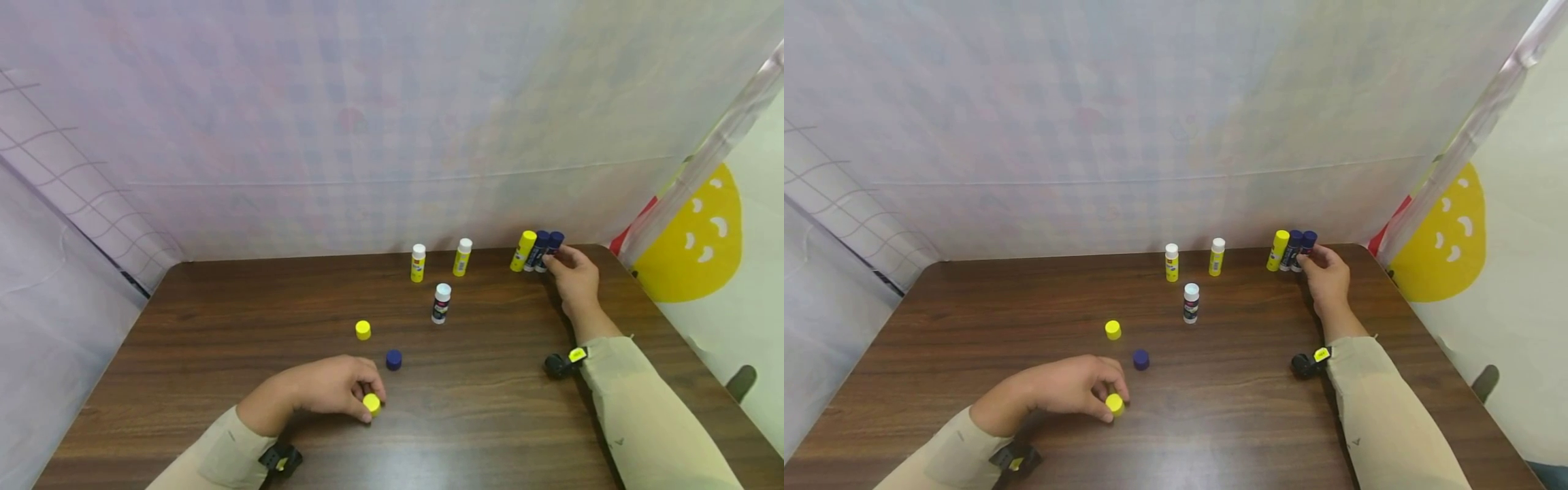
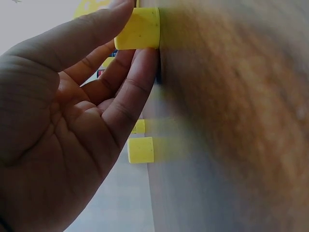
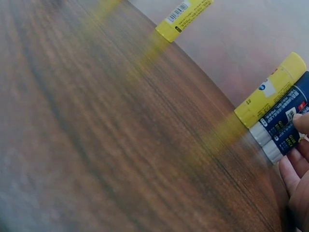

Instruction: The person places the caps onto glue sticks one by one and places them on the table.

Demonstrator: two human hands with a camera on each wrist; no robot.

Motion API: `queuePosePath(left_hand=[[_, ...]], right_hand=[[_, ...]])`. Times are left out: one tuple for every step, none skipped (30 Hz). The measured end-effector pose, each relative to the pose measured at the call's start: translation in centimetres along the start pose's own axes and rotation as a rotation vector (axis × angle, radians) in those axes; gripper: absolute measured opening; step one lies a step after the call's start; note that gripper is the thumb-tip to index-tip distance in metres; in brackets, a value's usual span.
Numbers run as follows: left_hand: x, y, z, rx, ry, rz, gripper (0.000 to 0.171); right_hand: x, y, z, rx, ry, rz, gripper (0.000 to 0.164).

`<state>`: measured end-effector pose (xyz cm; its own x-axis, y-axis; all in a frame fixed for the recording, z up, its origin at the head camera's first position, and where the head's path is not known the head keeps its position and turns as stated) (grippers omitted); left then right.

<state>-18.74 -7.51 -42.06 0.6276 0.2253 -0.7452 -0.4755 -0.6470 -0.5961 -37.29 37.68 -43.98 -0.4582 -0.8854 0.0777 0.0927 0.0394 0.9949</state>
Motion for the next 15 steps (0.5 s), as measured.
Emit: queuePosePath(left_hand=[[0.0,0.0,0.0,0.000,0.000,0.000,0.021],[0.0,0.0,0.0,0.000,0.000,0.000,0.021],[0.0,0.0,0.0,-0.001,0.000,-0.002,0.021],[0.0,0.0,0.0,0.000,-0.001,-0.002,0.021],[-0.1,0.0,0.0,0.001,-0.002,0.000,0.021],[-0.1,-0.1,0.0,0.003,-0.003,-0.001,0.021],[-0.1,-0.1,0.1,0.005,-0.005,0.001,0.021],[-0.1,-0.1,0.0,0.007,-0.006,0.001,0.021],[-0.1,-0.1,0.0,0.008,-0.007,0.001,0.021],[-0.1,-0.2,0.0,0.012,-0.008,0.001,0.021],[-0.1,-0.2,0.0,0.013,-0.009,-0.001,0.021],[-0.1,-0.2,0.0,0.015,-0.010,-0.003,0.021],[-0.1,-0.3,0.0,0.020,-0.012,-0.004,0.021],[-0.1,-0.3,0.0,0.021,-0.012,-0.005,0.020],[-0.1,-0.3,0.0,0.022,-0.012,-0.007,0.020]], right_hand=[[0.0,0.1,-0.1,0.004,-0.001,0.010,0.048],[0.0,0.2,-0.2,0.009,-0.001,0.023,0.048],[0.0,0.3,-0.3,0.017,-0.002,0.041,0.048],[0.0,0.4,-0.4,0.023,-0.003,0.052,0.049],[0.1,0.6,-0.5,0.029,-0.005,0.065,0.049],[0.1,0.7,-0.7,0.031,-0.005,0.072,0.049],[0.2,1.0,-0.9,0.032,-0.004,0.077,0.049],[0.2,1.1,-1.0,0.033,-0.004,0.081,0.049],[0.3,1.3,-1.2,0.033,-0.002,0.082,0.049],[0.4,1.5,-1.3,0.032,0.003,0.084,0.048],[0.4,1.6,-1.4,0.032,0.004,0.085,0.048],[0.4,1.6,-1.4,0.032,0.005,0.086,0.048],[0.4,1.6,-1.4,0.033,0.006,0.091,0.048],[0.4,1.5,-1.4,0.035,0.005,0.096,0.048],[0.4,1.4,-1.3,0.038,0.005,0.102,0.048]])
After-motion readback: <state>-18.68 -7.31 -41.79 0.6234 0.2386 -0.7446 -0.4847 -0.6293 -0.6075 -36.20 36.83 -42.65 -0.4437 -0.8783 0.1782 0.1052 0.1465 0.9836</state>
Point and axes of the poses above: each hand's wrist, its own z-axis towards the middle knuckle, its own x-axis out of the palm, y = z × x, the point moved 7 cm from there along z, towards the middle knuckle, and after that the axes turned 13 degrees about z, right-handed, at the moved point
